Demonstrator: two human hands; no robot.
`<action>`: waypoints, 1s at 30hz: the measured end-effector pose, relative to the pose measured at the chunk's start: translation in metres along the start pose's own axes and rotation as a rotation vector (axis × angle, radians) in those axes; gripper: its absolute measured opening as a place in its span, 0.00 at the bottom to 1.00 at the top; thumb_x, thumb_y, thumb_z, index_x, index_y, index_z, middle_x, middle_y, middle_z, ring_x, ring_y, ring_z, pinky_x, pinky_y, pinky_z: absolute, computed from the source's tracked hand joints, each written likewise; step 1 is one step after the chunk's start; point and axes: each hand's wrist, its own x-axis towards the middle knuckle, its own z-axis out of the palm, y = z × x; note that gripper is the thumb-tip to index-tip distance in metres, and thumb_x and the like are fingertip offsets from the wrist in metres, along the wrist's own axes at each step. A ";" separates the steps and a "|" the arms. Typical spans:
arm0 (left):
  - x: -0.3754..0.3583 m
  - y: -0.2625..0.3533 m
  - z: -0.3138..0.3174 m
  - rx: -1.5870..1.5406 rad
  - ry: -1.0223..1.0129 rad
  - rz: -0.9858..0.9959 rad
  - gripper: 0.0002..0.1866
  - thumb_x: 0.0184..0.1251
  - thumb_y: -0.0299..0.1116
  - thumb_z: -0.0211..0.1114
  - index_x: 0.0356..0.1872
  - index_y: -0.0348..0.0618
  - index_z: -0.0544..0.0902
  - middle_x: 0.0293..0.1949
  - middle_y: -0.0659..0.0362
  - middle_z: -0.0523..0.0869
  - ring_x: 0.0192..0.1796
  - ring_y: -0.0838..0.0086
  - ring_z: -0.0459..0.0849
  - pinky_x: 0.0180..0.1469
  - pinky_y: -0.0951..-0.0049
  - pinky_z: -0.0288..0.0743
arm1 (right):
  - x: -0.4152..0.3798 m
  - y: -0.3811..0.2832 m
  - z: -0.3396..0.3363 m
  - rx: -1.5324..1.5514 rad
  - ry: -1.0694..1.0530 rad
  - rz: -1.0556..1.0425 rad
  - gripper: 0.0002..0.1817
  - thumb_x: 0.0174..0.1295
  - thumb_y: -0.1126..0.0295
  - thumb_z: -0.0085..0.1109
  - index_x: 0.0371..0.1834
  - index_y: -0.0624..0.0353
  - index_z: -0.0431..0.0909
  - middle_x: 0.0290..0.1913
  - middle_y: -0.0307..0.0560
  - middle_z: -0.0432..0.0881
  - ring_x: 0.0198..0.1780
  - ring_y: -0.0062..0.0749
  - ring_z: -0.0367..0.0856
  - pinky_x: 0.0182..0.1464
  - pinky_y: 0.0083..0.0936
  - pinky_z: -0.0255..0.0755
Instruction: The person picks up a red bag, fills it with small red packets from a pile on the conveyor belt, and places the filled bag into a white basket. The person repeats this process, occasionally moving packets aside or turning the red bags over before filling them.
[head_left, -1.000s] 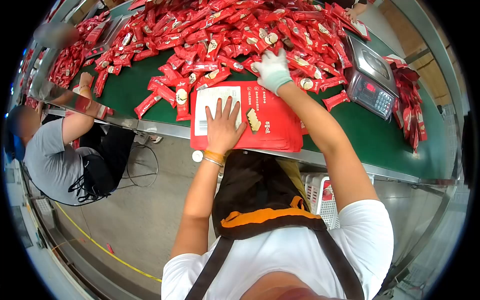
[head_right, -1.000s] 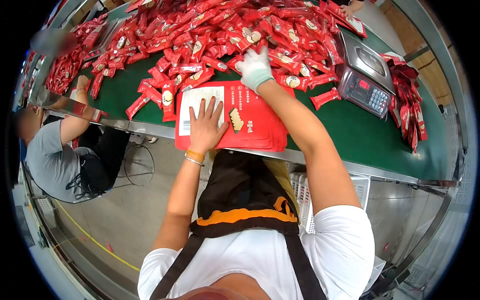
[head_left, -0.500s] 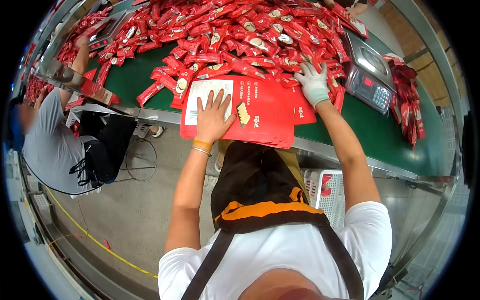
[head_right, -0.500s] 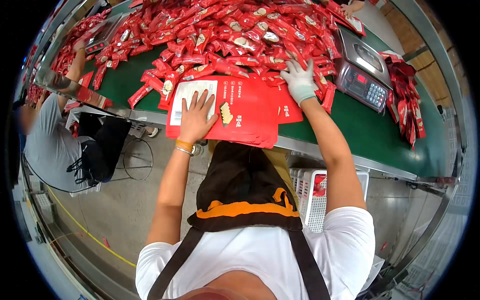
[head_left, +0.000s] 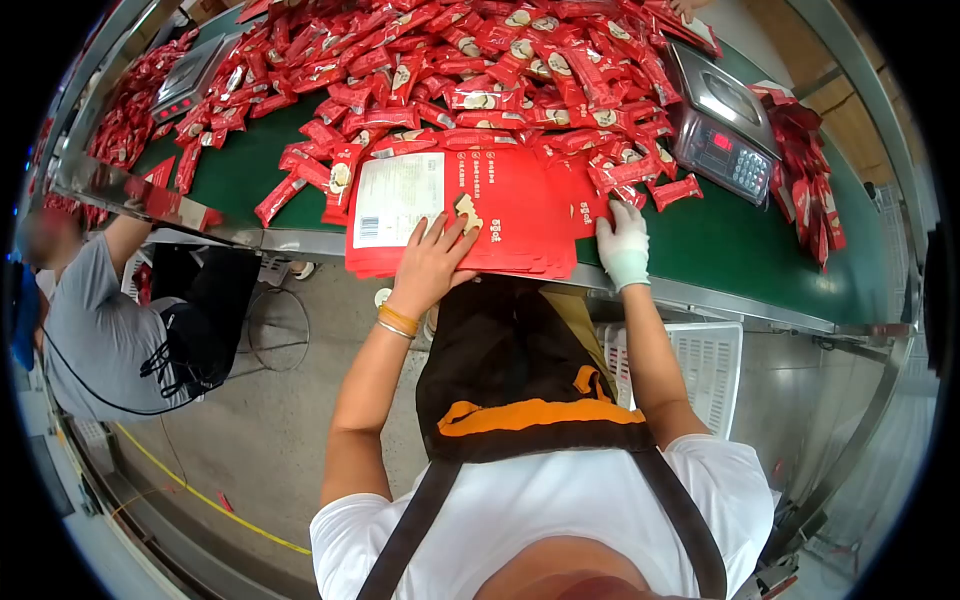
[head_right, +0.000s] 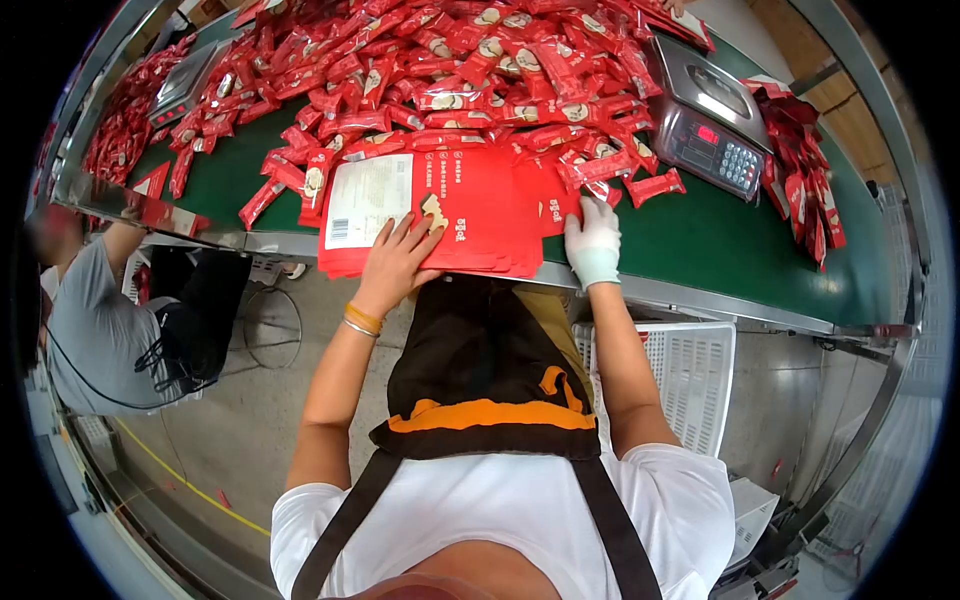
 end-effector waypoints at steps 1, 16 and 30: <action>0.003 0.000 0.002 0.000 -0.001 0.005 0.33 0.58 0.48 0.70 0.65 0.51 0.75 0.66 0.56 0.75 0.68 0.56 0.71 0.71 0.49 0.62 | 0.005 0.004 -0.002 -0.026 -0.004 0.057 0.22 0.61 0.61 0.60 0.57 0.60 0.79 0.58 0.62 0.78 0.59 0.60 0.74 0.63 0.47 0.70; 0.045 0.015 0.031 0.027 0.126 -0.028 0.23 0.66 0.41 0.64 0.61 0.46 0.78 0.60 0.56 0.82 0.62 0.56 0.78 0.66 0.53 0.71 | 0.048 -0.009 0.022 0.976 -0.520 0.466 0.09 0.65 0.70 0.58 0.45 0.63 0.79 0.30 0.43 0.83 0.28 0.27 0.79 0.29 0.24 0.75; -0.006 -0.011 0.002 -0.038 0.006 0.178 0.31 0.58 0.36 0.69 0.66 0.52 0.75 0.68 0.63 0.75 0.68 0.60 0.72 0.72 0.53 0.65 | -0.019 -0.055 -0.031 0.980 -0.559 0.700 0.29 0.71 0.49 0.51 0.58 0.66 0.77 0.48 0.53 0.84 0.47 0.34 0.85 0.47 0.29 0.78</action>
